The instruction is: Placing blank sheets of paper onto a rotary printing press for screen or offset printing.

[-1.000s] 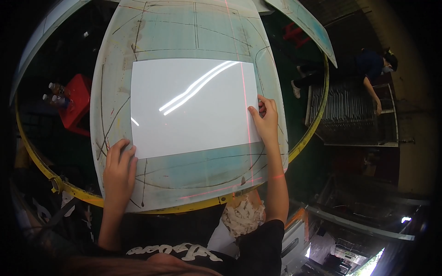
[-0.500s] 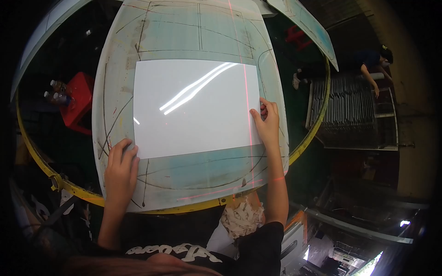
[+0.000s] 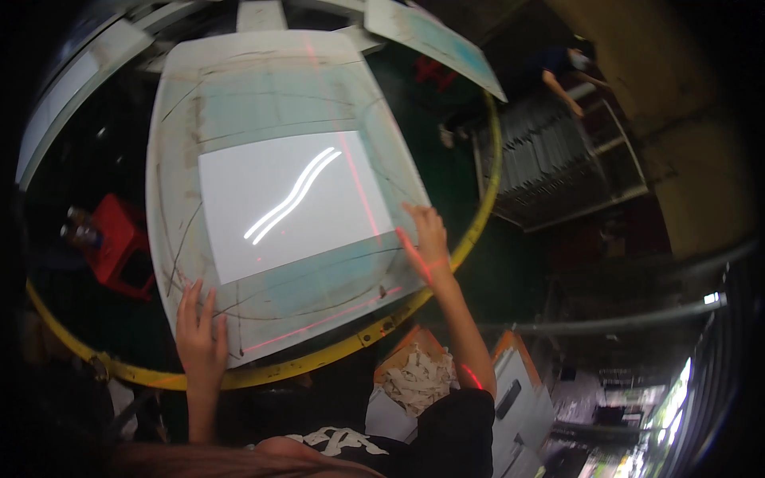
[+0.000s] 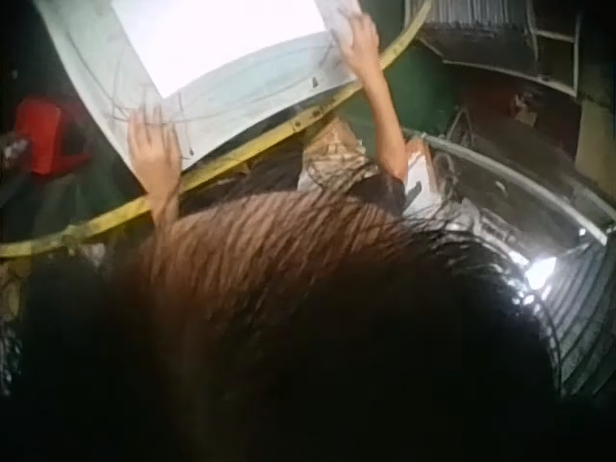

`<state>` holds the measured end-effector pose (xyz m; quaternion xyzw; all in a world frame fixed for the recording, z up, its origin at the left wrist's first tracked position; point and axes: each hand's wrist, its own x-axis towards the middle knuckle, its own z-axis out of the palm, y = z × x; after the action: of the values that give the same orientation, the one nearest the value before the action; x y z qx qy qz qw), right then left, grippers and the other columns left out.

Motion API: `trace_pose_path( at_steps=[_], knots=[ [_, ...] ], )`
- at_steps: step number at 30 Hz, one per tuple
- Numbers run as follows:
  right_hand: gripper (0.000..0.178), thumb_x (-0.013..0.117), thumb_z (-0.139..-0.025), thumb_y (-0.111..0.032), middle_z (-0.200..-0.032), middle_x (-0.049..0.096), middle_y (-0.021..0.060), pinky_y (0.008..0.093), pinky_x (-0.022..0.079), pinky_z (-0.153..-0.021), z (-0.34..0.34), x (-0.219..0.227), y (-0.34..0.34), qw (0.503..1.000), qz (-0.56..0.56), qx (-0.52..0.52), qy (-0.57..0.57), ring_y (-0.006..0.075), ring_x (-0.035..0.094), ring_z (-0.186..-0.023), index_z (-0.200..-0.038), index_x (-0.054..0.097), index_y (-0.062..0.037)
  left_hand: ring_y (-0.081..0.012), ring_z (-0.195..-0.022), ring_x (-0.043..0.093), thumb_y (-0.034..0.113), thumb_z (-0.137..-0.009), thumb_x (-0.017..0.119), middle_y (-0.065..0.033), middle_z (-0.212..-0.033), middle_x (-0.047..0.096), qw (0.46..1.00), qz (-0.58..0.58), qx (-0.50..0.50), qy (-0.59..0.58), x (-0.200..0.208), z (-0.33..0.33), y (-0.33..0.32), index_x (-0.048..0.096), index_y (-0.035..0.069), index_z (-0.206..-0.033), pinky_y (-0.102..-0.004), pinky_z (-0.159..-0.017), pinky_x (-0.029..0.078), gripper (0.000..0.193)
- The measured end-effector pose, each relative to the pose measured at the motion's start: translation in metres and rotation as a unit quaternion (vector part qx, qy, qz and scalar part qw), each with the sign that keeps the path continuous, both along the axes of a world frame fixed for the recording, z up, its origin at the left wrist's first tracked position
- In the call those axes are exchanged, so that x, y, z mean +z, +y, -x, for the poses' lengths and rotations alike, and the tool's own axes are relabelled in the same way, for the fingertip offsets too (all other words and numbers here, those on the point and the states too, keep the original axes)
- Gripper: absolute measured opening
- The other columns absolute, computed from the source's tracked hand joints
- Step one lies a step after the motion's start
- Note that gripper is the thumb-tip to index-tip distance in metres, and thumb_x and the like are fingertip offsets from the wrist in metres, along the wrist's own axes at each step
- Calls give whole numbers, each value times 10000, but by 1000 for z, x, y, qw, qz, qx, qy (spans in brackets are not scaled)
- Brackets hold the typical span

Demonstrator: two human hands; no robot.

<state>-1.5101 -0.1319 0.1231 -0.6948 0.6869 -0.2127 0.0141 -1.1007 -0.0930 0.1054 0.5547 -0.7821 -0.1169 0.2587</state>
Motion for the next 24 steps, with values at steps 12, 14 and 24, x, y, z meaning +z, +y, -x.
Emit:
trace_pose_path(
  at_steps=[12, 14, 24],
  knots=[
    [469, 671, -812, -429, -1096, 604, 131, 458, 467, -876, 10, 45, 351, 856, -369, -361, 42, 333, 568, -1060, -1124, 634, -81, -380, -1237, 448, 32, -888, 532, -174, -1341, 484, 996, 34, -63, 48, -25, -23, 39, 621, -46, -1118, -465, -1009, 384, 258],
    [503, 673, -810, -447, -1094, 603, 139, 440, 468, -881, 2, 39, 392, 861, -346, -372, 16, 339, 567, -1051, -1147, 623, -76, -387, -1225, 457, 34, -888, 534, -181, -1336, 488, 992, 49, -93, 75, -34, -17, 34, 619, -53, -1107, -464, -998, 390, 250],
    [270, 681, -797, -216, -1002, 629, 138, 414, 478, -868, -21, 10, 459, 872, -224, -434, -41, 332, 603, -989, -1015, 646, -62, -439, -1083, 531, 106, -901, 593, -245, -1195, 559, 970, 97, -192, 115, 13, 12, 51, 633, -4, -1099, -508, -918, 437, 230]
  ],
)
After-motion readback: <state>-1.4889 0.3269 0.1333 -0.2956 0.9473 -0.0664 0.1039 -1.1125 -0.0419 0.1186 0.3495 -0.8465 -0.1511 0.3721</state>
